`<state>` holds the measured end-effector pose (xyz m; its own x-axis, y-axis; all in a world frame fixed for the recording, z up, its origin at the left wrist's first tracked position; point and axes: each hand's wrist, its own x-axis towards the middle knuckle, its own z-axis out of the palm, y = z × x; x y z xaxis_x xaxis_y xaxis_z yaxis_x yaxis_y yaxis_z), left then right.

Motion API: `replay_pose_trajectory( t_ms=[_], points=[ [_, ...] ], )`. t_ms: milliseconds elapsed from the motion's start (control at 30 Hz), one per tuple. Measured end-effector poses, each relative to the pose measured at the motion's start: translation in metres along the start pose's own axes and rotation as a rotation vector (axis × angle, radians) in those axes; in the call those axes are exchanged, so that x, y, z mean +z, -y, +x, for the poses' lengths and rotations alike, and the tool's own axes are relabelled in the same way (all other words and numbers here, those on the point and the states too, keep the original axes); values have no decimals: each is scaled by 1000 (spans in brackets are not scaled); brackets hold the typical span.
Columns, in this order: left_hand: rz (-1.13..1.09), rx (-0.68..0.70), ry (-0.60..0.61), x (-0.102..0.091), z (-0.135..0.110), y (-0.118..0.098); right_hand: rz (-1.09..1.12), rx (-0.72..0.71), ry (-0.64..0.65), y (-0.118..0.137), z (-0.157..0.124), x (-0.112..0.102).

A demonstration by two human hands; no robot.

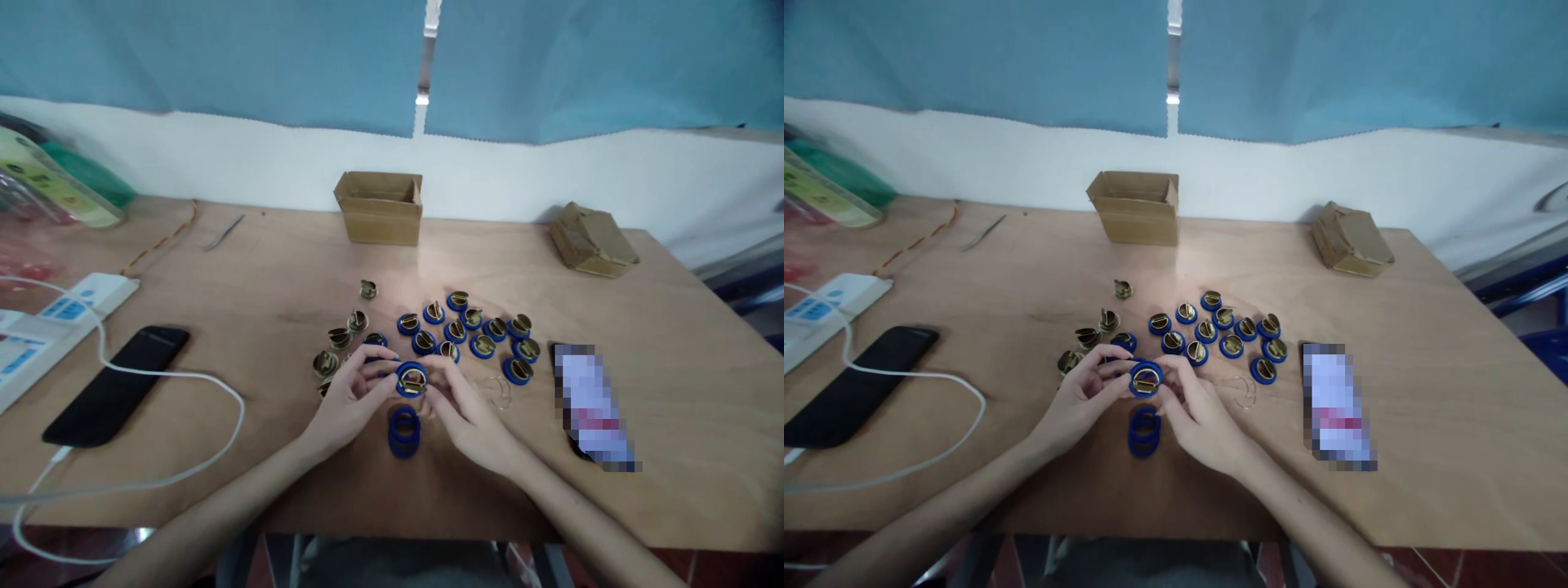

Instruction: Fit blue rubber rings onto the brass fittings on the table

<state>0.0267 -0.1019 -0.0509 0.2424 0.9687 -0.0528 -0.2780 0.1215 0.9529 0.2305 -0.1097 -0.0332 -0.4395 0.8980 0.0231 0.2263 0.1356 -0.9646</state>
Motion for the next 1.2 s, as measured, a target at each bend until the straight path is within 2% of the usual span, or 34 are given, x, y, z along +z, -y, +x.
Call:
replay_pose_trajectory(
  t_ms=[233,433,567,1000,1200],
  points=[
    [-72,11,55,5,-2,4,149,25,-43,-9,-2,3],
    [-100,-42,24,3,1,3,237,65,-27,-14,-1,4],
    [-120,-31,21,3,0,0,278,67,-23,-11,0,4],
    [-80,68,73,-1,1,3,286,40,-38,-9,1,5],
    [-142,-3,87,0,-1,9,206,38,-66,-7,1,2]
  ],
)
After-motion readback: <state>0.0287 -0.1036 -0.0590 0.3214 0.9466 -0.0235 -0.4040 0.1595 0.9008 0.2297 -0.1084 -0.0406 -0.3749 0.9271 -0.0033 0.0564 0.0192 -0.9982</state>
